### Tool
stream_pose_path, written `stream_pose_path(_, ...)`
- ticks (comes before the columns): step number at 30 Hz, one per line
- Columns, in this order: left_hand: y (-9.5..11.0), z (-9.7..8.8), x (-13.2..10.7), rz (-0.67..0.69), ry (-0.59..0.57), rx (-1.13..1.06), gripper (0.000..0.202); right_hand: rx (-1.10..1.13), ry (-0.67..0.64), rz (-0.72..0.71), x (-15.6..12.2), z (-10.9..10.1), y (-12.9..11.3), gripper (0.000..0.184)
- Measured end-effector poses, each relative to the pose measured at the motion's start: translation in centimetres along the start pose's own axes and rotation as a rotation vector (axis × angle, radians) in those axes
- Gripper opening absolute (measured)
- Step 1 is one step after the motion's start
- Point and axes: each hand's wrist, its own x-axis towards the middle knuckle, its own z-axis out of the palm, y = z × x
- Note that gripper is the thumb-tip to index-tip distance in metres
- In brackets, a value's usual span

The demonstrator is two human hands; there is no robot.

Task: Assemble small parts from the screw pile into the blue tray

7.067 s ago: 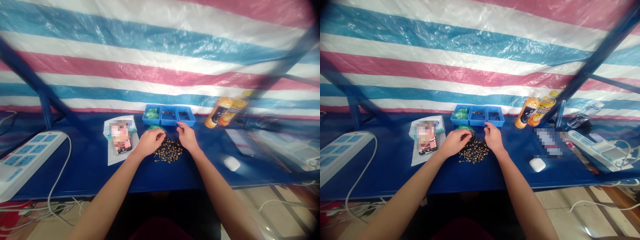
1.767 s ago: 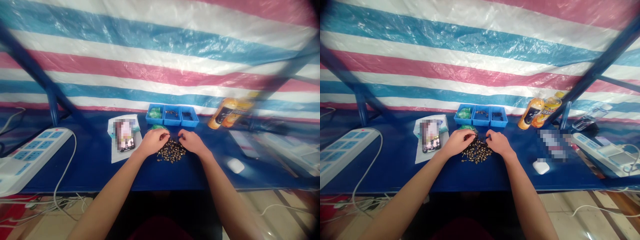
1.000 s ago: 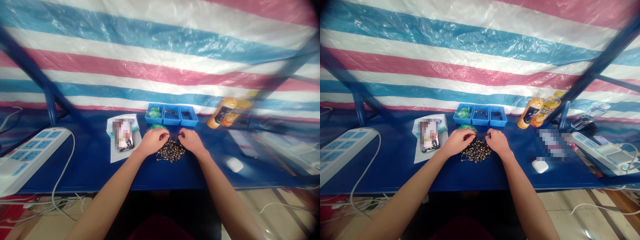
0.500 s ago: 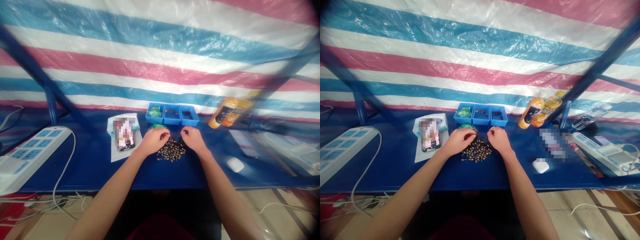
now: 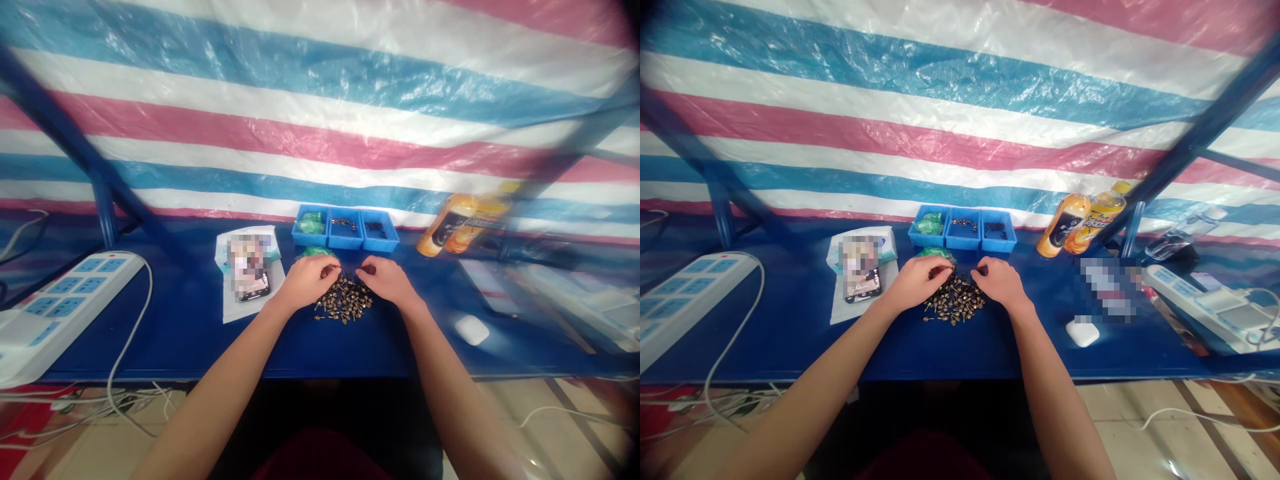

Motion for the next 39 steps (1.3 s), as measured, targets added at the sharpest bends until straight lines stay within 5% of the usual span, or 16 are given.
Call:
stream_pose_path(11,-0.1,0.0,0.0,0.002,0.004,0.0,0.02,0.006,0.03,-0.061,0.8,1.0,1.6,0.012)
stream_pose_path(39,0.0,-0.2,0.0,0.0,0.01,-0.001,0.021,-0.053,0.125,0.061,0.7,1.1,0.4,0.024)
